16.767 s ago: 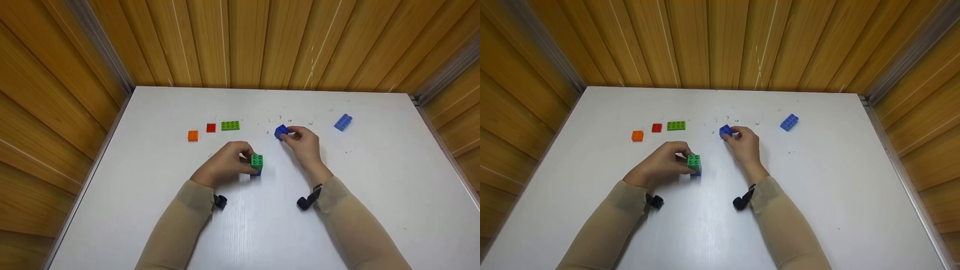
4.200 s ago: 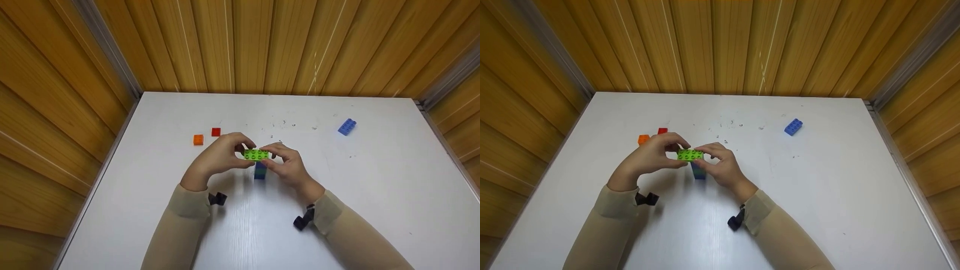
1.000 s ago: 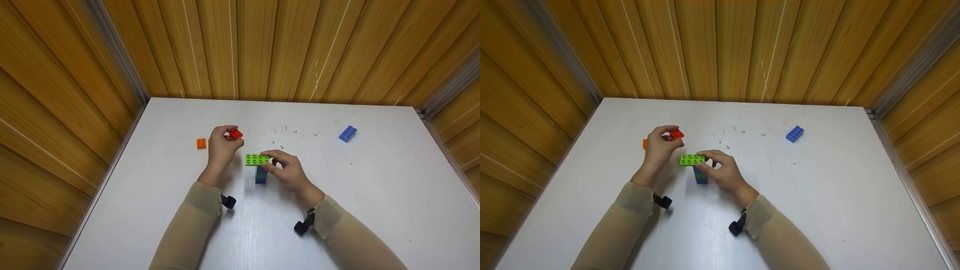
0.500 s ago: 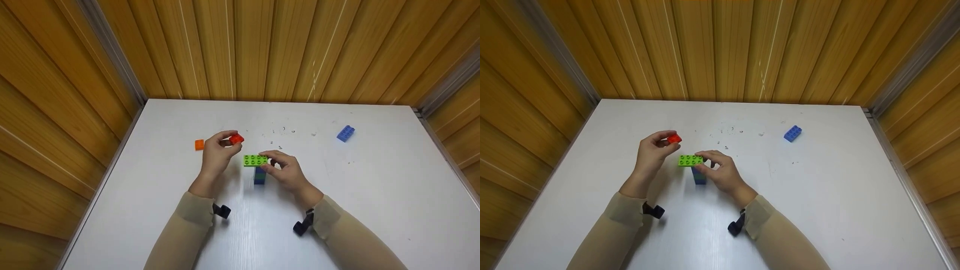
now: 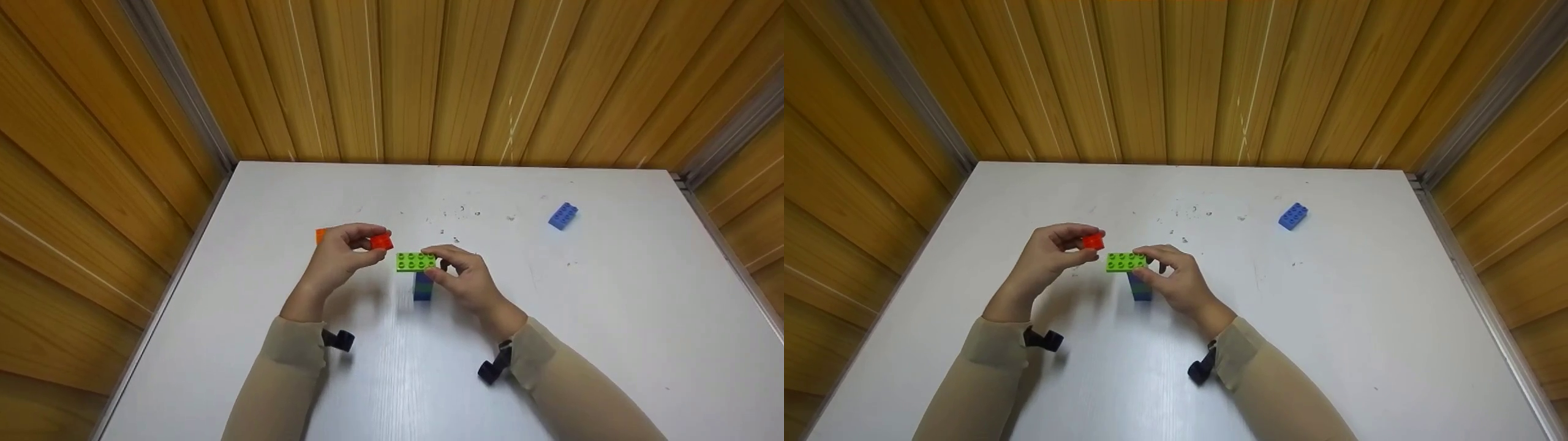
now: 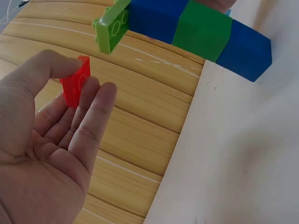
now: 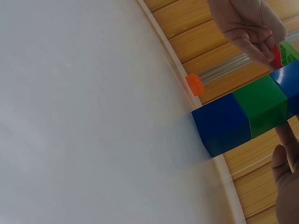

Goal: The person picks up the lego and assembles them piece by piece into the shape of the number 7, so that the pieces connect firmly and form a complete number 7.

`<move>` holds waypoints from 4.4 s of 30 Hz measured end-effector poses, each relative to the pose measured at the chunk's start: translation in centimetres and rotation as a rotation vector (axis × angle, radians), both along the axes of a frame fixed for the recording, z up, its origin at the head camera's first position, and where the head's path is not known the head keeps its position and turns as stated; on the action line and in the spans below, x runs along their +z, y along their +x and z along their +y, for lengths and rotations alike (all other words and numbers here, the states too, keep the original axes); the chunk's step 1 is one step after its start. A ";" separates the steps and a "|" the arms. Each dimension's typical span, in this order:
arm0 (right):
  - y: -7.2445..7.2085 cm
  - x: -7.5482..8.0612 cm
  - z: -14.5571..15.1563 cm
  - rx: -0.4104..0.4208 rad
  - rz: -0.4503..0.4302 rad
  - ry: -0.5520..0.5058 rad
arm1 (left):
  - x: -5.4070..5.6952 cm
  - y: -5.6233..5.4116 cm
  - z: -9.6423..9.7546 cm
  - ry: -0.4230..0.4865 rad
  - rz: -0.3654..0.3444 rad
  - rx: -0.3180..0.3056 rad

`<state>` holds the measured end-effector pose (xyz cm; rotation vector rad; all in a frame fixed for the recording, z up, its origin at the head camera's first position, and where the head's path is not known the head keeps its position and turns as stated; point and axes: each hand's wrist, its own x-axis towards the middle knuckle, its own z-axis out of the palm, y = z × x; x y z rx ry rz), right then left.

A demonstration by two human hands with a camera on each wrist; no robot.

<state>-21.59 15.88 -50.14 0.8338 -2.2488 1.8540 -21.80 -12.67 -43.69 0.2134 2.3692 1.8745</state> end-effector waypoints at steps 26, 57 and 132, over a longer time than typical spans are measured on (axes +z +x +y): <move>0.0 0.0 0.0 -0.003 -0.041 0.011 | -1.1 -0.2 -0.3 0.025 -0.103 -0.172; 0.0 0.1 -0.1 0.023 0.023 -0.031 | -1.5 0.0 0.9 0.148 -0.138 -0.171; -10.5 3.0 21.4 -0.846 -0.666 0.536 | -2.4 -0.2 2.0 0.023 -0.059 -0.156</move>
